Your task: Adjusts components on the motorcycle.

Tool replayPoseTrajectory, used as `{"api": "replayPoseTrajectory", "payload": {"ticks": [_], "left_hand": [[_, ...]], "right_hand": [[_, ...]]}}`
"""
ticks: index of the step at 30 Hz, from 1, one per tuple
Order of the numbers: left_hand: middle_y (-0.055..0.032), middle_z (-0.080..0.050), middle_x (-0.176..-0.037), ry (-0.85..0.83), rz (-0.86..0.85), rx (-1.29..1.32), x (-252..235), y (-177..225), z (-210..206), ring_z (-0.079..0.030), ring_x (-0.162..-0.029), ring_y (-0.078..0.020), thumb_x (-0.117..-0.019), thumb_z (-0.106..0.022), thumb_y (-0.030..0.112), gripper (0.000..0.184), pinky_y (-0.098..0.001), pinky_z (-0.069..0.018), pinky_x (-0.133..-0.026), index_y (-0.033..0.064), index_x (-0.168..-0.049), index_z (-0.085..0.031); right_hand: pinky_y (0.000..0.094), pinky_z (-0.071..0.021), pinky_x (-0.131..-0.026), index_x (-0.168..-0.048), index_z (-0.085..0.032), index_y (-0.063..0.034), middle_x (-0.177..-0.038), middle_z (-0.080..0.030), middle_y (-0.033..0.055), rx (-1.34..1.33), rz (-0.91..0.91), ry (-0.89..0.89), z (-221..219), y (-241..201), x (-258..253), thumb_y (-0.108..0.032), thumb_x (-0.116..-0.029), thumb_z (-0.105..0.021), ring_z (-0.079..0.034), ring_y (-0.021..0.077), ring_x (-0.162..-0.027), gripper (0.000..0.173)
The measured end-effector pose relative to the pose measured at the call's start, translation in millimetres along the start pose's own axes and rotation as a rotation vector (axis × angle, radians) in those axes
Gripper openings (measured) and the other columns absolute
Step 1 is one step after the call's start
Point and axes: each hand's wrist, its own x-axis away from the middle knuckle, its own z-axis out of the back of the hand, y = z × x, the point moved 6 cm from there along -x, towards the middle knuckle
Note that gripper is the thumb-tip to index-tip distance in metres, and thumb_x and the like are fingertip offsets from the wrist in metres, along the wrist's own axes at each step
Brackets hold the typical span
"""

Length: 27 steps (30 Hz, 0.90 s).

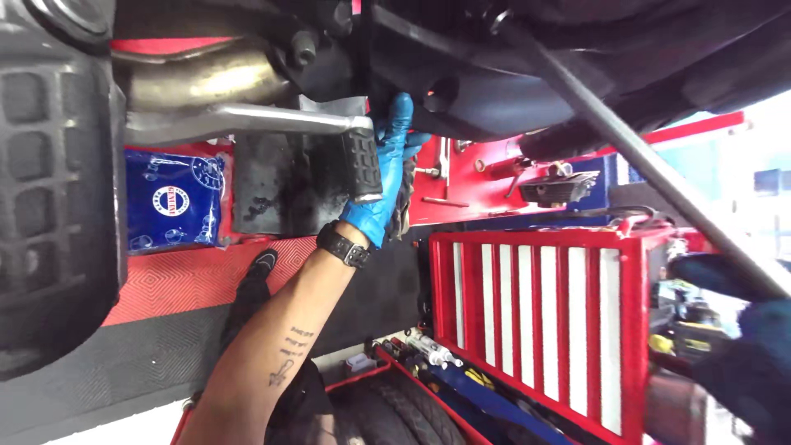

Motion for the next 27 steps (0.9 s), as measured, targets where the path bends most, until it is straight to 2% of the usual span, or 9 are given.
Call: {"api": "replayPoseTrajectory", "payload": {"ticks": [4,7,10,12,14,17,20,24,27], "left_hand": [[-0.0059,-0.071,-0.109,0.007,-0.033,-0.018,1,5,-2,-0.073,-0.091,-0.0147,-0.1079,-0.052,0.033,0.035,-0.0301,-0.0616,-0.084,0.0101,-0.134,-0.057],[-0.0033,-0.072,-0.104,0.000,-0.012,-0.018,7,22,-10,-0.072,-0.087,-0.0102,-0.1073,-0.052,0.038,0.036,-0.0249,-0.0601,-0.081,0.0113,-0.131,-0.058],[-0.0029,-0.071,-0.109,-0.029,-0.028,-0.028,12,21,-8,-0.072,-0.089,-0.0110,-0.1075,-0.051,0.038,0.038,-0.0263,-0.0605,-0.083,0.0124,-0.134,-0.057],[-0.0042,-0.072,-0.107,-0.031,-0.037,-0.040,9,22,-9,-0.072,-0.088,-0.0118,-0.1080,-0.051,0.037,0.038,-0.0274,-0.0606,-0.084,0.0105,-0.134,-0.057],[-0.0117,-0.072,-0.099,-0.012,-0.095,0.001,-7,24,-10,-0.074,-0.083,-0.0174,-0.1091,-0.050,0.026,0.033,-0.0310,-0.0631,-0.080,-0.0004,-0.128,-0.057],[-0.0150,-0.072,-0.094,-0.013,-0.129,0.032,-19,27,-11,-0.074,-0.079,-0.0195,-0.1093,-0.049,0.019,0.030,-0.0325,-0.0646,-0.076,-0.0065,-0.124,-0.055],[-0.0129,-0.073,-0.093,-0.025,-0.114,0.004,-20,25,-8,-0.075,-0.079,-0.0181,-0.1092,-0.050,0.020,0.028,-0.0311,-0.0642,-0.076,-0.0044,-0.122,-0.056],[-0.0077,-0.072,-0.106,-0.043,-0.090,-0.092,-11,3,8,-0.074,-0.090,-0.0165,-0.1083,-0.052,0.031,0.035,-0.0320,-0.0628,-0.084,0.0058,-0.131,-0.057],[-0.0104,-0.071,-0.097,-0.010,-0.101,-0.056,-18,19,-4,-0.074,-0.083,-0.0173,-0.1093,-0.050,0.027,0.030,-0.0308,-0.0638,-0.078,0.0003,-0.121,-0.059]], "right_hand": [[0.0219,-0.0519,-0.050,-0.129,-0.065,-0.0002,-0.080,-0.066,-0.0011,0.134,-0.065,0.125,-7,26,22,-0.013,-0.1073,-0.048,-0.059,0.0045,-0.059,0.030],[0.0266,-0.0512,-0.046,-0.121,-0.066,0.0046,-0.081,-0.067,0.0043,0.051,0.249,0.233,8,101,41,-0.013,-0.1059,-0.051,-0.059,0.0109,-0.057,0.027],[0.0280,-0.0514,-0.047,-0.120,-0.066,0.0038,-0.086,-0.069,0.0061,0.009,0.259,0.267,11,117,49,-0.013,-0.1054,-0.050,-0.060,0.0130,-0.059,0.027],[0.0283,-0.0526,-0.048,-0.121,-0.066,0.0034,-0.087,-0.069,0.0064,0.004,0.245,0.259,6,110,48,-0.012,-0.1056,-0.050,-0.061,0.0135,-0.060,0.027],[0.0270,-0.0512,-0.046,-0.121,-0.066,0.0033,-0.083,-0.068,0.0045,-0.014,0.274,0.280,-9,91,41,-0.012,-0.1057,-0.052,-0.059,0.0118,-0.058,0.026],[0.0183,-0.0525,-0.050,-0.119,-0.064,0.0099,-0.090,-0.071,0.0027,-0.096,0.432,0.260,-34,53,29,-0.004,-0.1034,-0.052,-0.062,0.0043,-0.063,0.025],[0.0134,-0.0475,-0.049,-0.105,-0.066,0.0053,-0.078,-0.068,-0.0086,-0.077,0.190,0.460,-56,11,22,-0.002,-0.0980,-0.053,-0.056,-0.0029,-0.056,0.016],[0.0149,-0.0508,-0.052,-0.105,-0.066,0.0141,-0.073,-0.066,-0.0013,-0.039,0.251,0.431,-64,14,15,0.002,-0.1021,-0.049,-0.059,-0.0008,-0.058,0.020],[0.0182,-0.0505,-0.054,-0.116,-0.066,0.0123,-0.075,-0.066,0.0051,0.257,0.365,0.366,-65,16,22,-0.007,-0.1052,-0.052,-0.056,0.0012,-0.058,0.027]]}}
